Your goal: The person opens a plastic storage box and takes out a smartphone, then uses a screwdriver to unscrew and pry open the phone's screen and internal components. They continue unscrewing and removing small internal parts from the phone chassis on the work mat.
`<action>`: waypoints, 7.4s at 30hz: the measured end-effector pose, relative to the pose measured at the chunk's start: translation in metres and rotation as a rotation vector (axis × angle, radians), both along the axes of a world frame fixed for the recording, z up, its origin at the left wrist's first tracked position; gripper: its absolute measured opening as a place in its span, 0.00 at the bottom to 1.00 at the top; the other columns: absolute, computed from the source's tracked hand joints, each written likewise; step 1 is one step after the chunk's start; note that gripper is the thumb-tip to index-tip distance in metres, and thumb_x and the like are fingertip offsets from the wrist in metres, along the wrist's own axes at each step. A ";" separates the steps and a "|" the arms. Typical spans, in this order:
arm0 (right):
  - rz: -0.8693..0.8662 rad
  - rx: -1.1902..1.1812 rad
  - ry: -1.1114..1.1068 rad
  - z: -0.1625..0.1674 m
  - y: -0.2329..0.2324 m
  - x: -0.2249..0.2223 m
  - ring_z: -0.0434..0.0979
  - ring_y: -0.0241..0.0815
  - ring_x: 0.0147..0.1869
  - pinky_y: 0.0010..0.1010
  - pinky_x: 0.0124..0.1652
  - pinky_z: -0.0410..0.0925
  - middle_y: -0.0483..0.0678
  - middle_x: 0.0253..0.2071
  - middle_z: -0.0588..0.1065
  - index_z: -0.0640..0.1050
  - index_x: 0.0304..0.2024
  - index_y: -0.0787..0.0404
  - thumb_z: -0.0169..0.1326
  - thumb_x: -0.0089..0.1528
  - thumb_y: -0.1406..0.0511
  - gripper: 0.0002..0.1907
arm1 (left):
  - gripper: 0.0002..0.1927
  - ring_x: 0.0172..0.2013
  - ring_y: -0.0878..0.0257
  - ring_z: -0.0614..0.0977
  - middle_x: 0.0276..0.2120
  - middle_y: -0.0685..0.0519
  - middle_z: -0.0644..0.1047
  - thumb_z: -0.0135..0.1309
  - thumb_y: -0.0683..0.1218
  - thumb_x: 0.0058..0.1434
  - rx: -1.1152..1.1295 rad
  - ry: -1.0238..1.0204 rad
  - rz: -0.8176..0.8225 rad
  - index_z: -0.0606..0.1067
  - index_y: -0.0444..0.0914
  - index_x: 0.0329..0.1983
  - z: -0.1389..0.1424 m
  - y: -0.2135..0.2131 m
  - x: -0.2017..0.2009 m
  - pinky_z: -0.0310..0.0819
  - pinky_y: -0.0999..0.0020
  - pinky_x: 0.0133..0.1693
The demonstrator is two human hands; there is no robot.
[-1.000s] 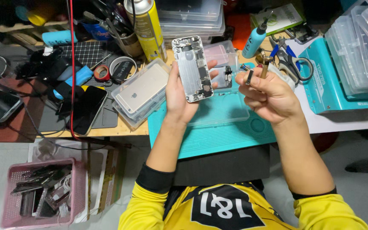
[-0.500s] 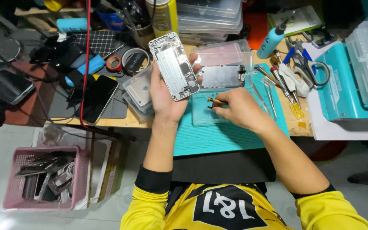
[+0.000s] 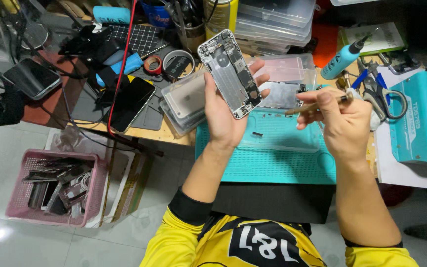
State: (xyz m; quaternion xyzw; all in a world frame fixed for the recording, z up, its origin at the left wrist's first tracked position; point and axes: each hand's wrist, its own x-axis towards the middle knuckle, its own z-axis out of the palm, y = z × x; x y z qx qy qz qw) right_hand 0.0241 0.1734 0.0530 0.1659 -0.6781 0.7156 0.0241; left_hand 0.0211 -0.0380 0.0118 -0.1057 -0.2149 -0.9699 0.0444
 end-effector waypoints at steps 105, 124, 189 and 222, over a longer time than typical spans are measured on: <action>0.070 0.024 -0.138 -0.025 0.062 0.000 0.79 0.34 0.33 0.24 0.33 0.74 0.51 0.35 0.79 0.79 0.49 0.73 0.55 0.67 0.69 0.11 | 0.43 0.49 0.57 0.79 0.64 0.41 0.76 0.26 0.70 0.75 -1.187 0.276 0.415 0.61 0.33 0.75 0.018 0.091 0.018 0.72 0.67 0.54; 0.011 0.045 -0.175 -0.019 0.053 0.005 0.81 0.35 0.32 0.22 0.32 0.74 0.49 0.34 0.80 0.80 0.47 0.70 0.57 0.65 0.69 0.10 | 0.41 0.68 0.52 0.74 0.67 0.43 0.72 0.27 0.68 0.79 -0.920 0.270 0.300 0.64 0.30 0.73 0.011 0.089 0.016 0.63 0.59 0.72; -0.085 0.407 0.315 -0.035 0.041 -0.002 0.79 0.40 0.41 0.29 0.39 0.71 0.56 0.44 0.80 0.76 0.42 0.68 0.51 0.72 0.69 0.07 | 0.40 0.52 0.45 0.81 0.58 0.34 0.75 0.23 0.69 0.74 -0.213 -0.097 -0.110 0.63 0.34 0.70 0.006 0.040 -0.008 0.78 0.50 0.49; -0.105 0.157 0.559 -0.015 0.030 0.039 0.82 0.49 0.54 0.33 0.54 0.79 0.63 0.52 0.75 0.58 0.61 0.66 0.54 0.68 0.83 0.26 | 0.40 0.53 0.49 0.81 0.58 0.36 0.76 0.21 0.67 0.79 -0.257 0.033 -0.146 0.67 0.31 0.68 0.016 0.071 0.005 0.78 0.52 0.55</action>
